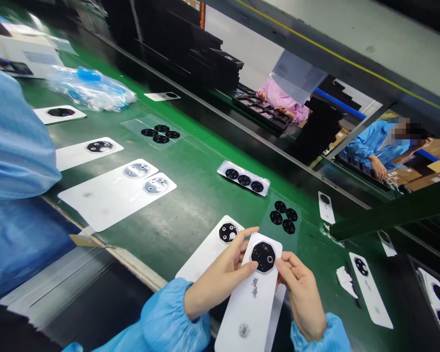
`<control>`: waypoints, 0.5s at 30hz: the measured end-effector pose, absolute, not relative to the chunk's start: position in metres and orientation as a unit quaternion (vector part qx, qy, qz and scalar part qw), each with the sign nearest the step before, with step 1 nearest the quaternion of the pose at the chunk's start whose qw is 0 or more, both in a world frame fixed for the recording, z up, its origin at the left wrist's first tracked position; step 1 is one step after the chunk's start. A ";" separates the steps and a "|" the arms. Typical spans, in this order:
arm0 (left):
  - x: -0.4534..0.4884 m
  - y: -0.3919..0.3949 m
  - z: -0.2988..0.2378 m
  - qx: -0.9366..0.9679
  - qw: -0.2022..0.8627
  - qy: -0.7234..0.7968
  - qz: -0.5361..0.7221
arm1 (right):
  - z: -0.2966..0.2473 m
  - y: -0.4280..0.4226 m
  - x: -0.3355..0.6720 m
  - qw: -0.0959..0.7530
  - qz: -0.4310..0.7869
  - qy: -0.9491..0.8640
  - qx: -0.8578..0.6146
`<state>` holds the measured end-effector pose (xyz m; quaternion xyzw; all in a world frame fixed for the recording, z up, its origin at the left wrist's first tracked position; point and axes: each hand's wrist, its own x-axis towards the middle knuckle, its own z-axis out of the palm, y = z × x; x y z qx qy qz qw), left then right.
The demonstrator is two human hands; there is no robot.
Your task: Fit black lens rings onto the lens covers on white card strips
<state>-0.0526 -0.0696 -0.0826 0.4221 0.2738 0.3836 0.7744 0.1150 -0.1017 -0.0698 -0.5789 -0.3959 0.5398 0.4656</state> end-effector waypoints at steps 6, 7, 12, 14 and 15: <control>-0.050 -0.069 -0.085 0.410 0.773 0.293 0.386 | -0.070 -0.102 0.117 0.456 0.542 -0.406 -0.577; -0.050 -0.069 -0.085 0.406 0.773 0.295 0.387 | -0.070 -0.102 0.117 0.455 0.542 -0.407 -0.577; -0.048 -0.068 -0.084 0.384 0.780 0.310 0.386 | -0.067 -0.100 0.116 0.461 0.538 -0.402 -0.580; -0.047 -0.067 -0.084 0.375 0.785 0.310 0.384 | -0.066 -0.100 0.115 0.461 0.541 -0.397 -0.581; -0.047 -0.067 -0.084 0.372 0.787 0.310 0.382 | -0.066 -0.100 0.115 0.461 0.543 -0.395 -0.580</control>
